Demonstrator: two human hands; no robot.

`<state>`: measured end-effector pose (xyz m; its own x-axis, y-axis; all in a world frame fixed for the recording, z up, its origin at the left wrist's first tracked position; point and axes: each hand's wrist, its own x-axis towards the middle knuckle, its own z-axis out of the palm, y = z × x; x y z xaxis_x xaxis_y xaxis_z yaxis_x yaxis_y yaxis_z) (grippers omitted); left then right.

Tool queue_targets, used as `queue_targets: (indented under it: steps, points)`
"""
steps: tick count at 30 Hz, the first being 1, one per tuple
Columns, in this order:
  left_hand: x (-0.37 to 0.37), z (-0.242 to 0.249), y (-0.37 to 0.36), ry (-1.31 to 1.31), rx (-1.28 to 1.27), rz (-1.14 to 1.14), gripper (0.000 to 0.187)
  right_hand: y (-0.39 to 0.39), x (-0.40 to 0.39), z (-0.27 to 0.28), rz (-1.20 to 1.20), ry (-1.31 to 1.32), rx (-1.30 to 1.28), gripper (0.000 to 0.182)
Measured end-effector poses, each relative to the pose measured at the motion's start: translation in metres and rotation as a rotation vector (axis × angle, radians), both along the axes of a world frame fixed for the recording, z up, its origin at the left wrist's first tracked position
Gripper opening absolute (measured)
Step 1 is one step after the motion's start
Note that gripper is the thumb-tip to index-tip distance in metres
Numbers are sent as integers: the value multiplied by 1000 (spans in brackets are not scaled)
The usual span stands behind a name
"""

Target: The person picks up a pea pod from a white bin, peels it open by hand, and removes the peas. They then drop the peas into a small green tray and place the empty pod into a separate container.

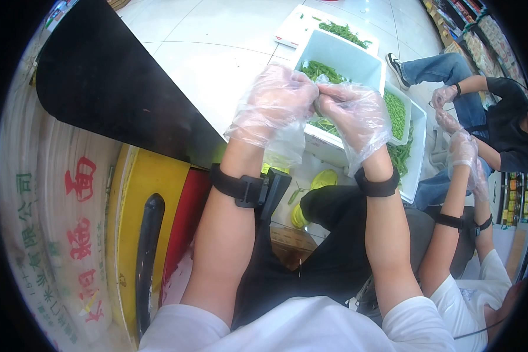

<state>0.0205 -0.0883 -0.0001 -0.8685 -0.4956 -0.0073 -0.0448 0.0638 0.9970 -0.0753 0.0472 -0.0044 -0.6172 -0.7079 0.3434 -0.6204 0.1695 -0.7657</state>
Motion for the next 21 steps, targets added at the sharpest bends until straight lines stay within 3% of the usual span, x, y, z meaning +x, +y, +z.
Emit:
queue_targets:
  steps: [4,8,11,15,21]
  points:
    - [-3,-1,-2,-50,-145,-2,24,-1,1,0,1,-25,15,23]
    - [-2,-2,-4,-25,-133,8,23,-4,0,-6,-17,-88,-16,26]
    - [-2,-2,-6,-45,-58,-8,24,-1,0,-4,8,-223,-87,26]
    - [5,0,-4,146,218,-41,26,-3,-4,-6,88,-392,-259,26]
    - [0,2,-6,249,368,-87,27,-3,-6,-3,125,-244,-250,33]
